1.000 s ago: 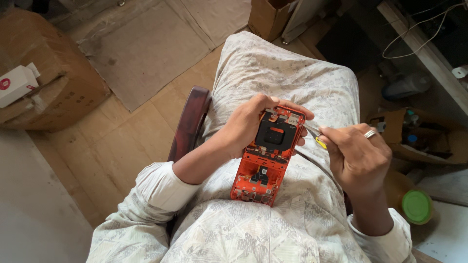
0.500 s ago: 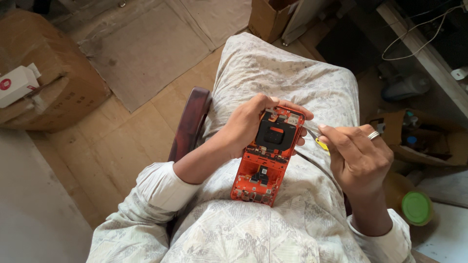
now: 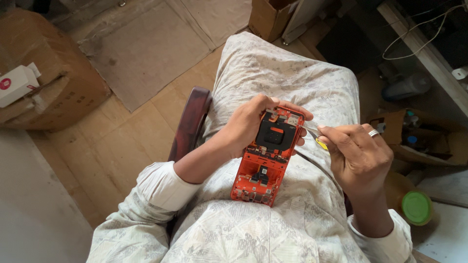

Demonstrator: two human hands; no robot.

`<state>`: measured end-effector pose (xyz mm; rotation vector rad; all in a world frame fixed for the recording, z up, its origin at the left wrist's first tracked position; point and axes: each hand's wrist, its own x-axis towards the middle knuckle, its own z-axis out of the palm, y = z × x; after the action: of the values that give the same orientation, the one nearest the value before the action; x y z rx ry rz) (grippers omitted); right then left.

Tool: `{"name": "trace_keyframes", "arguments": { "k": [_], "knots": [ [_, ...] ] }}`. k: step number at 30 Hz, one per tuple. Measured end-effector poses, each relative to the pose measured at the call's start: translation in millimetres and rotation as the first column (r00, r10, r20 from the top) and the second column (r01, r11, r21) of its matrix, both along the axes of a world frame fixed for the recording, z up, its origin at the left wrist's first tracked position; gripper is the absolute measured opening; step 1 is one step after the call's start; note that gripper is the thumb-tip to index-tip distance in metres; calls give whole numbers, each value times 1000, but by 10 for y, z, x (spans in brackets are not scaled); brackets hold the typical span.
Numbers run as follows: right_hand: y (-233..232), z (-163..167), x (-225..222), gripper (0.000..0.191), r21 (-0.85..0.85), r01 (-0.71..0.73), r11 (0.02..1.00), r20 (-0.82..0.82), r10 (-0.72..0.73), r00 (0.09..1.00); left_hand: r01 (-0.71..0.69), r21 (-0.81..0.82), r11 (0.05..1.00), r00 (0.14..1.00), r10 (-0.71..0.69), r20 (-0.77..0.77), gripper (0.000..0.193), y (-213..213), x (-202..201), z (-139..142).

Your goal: The person holds a disassembled red smartphone on their lap and uses a metal spudger to pry and lift internal components, including a black shielding plate and ribbon cables. The person repeatedly adjusts the phone and tools while working on the internal assembly.

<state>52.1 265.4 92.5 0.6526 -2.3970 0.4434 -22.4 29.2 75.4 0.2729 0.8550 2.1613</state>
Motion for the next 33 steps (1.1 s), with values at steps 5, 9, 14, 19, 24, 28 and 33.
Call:
{"name": "trace_keyframes", "arguments": {
  "k": [5,9,14,19,24,28,33],
  "knots": [
    [28,-51,30,15,19,25,1000,101,-27,995,11,-8,1000,1000,-11,24,61,-12,7,21],
    [24,-75,-4,25,-94,-22,995,137,35,990,9,-15,1000,1000,-9,2,60,-14,8,29],
    [-18,12,-1,18,1,-6,1000,11,6,1000,12,-2,1000,1000,-12,16,60,2,4,19],
    [-82,86,20,12,36,22,999,39,-23,999,1,-19,1000,1000,-1,21,60,-8,6,18],
    [-86,61,42,14,-25,30,999,141,-26,990,16,1,1000,1000,-16,15,61,-5,7,21],
    [-54,16,51,18,-150,-51,987,153,74,985,2,-13,1000,1000,-2,-1,61,-8,13,21],
    [0,-71,-8,17,-140,-76,987,51,84,995,0,1,1000,1000,0,12,60,-11,13,6]
  ]
}}
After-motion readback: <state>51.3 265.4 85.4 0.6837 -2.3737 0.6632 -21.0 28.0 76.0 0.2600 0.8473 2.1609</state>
